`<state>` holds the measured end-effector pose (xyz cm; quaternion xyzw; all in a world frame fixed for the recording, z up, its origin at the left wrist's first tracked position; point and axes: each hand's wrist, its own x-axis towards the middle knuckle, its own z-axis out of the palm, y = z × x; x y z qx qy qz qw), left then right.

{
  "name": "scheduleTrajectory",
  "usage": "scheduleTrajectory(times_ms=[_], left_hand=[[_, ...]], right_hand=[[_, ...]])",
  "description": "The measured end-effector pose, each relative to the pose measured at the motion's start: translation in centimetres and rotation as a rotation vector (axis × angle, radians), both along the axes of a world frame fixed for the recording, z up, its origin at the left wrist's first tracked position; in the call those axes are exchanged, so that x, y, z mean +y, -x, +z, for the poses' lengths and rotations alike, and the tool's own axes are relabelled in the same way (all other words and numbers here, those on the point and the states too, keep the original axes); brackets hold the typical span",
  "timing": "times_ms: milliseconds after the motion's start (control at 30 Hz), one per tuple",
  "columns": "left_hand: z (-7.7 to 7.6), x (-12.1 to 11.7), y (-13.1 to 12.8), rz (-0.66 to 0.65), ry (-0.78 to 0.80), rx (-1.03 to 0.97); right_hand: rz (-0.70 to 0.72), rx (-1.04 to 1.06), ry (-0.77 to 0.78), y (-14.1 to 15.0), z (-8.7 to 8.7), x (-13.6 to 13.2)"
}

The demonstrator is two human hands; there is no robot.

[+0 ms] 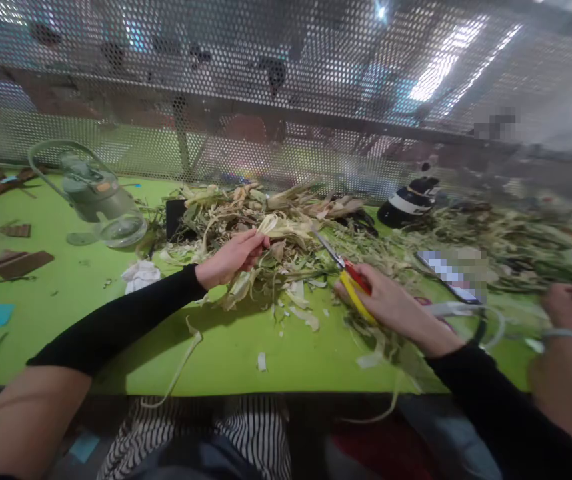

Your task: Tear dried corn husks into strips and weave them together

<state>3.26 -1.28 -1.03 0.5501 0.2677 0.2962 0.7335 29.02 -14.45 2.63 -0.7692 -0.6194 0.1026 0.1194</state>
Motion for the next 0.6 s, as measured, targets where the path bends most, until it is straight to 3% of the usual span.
scheduleTrajectory(times_ms=[267,600], left_hand=[[0.2,-0.6,-0.2,0.015,-0.061,0.011],[0.7,-1.3,0.1,-0.110,-0.241,0.036]], right_hand=[[0.075,0.048,0.235,4.6,1.4,0.4],[0.187,0.085,0.224,6.1,1.5,0.6]])
